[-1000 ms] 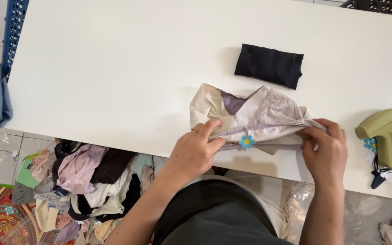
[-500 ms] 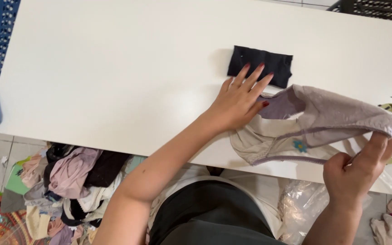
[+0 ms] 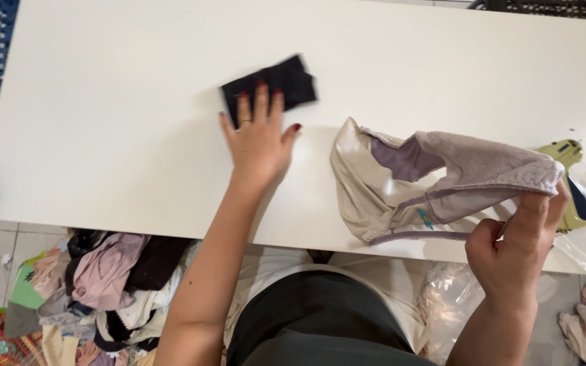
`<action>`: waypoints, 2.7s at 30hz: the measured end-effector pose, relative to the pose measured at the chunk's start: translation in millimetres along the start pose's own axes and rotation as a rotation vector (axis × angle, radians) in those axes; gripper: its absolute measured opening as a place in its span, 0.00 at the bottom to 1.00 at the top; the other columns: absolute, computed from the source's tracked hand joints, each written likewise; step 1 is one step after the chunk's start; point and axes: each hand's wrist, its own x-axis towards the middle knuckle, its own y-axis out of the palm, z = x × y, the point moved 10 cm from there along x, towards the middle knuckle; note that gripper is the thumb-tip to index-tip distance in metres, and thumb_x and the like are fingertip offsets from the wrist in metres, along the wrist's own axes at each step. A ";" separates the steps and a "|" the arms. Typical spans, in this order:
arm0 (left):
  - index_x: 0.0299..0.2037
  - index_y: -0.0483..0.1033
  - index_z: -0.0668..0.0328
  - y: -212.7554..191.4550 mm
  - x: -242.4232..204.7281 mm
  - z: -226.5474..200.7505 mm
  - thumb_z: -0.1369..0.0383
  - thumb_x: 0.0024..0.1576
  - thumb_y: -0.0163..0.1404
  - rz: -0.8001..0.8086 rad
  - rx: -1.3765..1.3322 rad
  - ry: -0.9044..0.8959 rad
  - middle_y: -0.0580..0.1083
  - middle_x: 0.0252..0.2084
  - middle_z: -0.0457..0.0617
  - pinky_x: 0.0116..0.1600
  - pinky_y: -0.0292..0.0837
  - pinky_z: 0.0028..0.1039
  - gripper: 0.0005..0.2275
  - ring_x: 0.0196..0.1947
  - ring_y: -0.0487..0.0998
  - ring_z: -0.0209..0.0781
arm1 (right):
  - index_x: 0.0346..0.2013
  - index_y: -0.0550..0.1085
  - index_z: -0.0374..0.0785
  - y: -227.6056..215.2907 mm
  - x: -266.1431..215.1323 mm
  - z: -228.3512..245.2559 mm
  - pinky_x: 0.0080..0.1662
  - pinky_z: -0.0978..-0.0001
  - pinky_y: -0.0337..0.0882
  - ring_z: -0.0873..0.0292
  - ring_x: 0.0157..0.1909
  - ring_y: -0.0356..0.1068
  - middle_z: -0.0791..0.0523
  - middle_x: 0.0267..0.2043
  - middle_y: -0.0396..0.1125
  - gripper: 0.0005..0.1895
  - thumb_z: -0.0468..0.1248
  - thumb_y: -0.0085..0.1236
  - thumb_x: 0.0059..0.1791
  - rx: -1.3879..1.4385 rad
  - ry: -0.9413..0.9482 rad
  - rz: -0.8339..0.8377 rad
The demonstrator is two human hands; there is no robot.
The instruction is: Folding various pieces of underwear and placing them into a clear plastic bag on a white table.
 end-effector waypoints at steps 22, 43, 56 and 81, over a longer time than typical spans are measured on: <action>0.52 0.64 0.54 -128.8 -111.3 -85.0 0.88 0.51 0.50 -0.346 -1.223 0.519 0.68 0.39 0.50 0.28 0.60 0.18 0.23 0.27 0.64 0.29 | 0.49 0.79 0.28 26.2 38.8 32.2 0.61 0.55 0.77 0.41 0.62 0.66 0.38 0.66 0.62 0.21 0.11 0.54 0.45 -0.120 -0.117 0.288; 0.53 0.79 0.59 -117.3 -94.4 -141.1 0.87 0.42 0.49 -0.452 -0.084 0.819 0.74 0.54 0.52 0.47 0.64 0.40 0.26 0.48 0.72 0.53 | 0.65 0.60 0.22 3.8 6.3 -50.8 0.69 0.34 0.52 0.27 0.73 0.44 0.32 0.71 0.50 0.26 0.24 0.51 0.52 -0.138 0.139 0.079; 0.69 0.64 0.63 2.7 -103.8 -186.5 0.68 0.61 0.52 -0.160 -0.200 0.836 0.61 0.70 0.62 0.65 0.57 0.47 0.25 0.69 0.59 0.62 | 0.41 0.75 0.35 -35.8 -214.7 -177.2 0.52 0.59 0.69 0.49 0.46 0.70 0.52 0.43 0.68 0.05 0.32 0.59 0.51 -0.225 0.275 -0.728; 0.72 0.61 0.52 61.0 -93.8 -182.9 0.52 0.66 0.32 -0.020 -0.020 0.724 0.55 0.76 0.57 0.70 0.36 0.58 0.27 0.75 0.48 0.58 | 0.69 0.58 0.29 58.3 -424.6 -352.0 0.55 0.25 0.66 0.29 0.62 0.60 0.38 0.64 0.56 0.40 0.45 0.66 0.51 -0.384 1.307 -0.120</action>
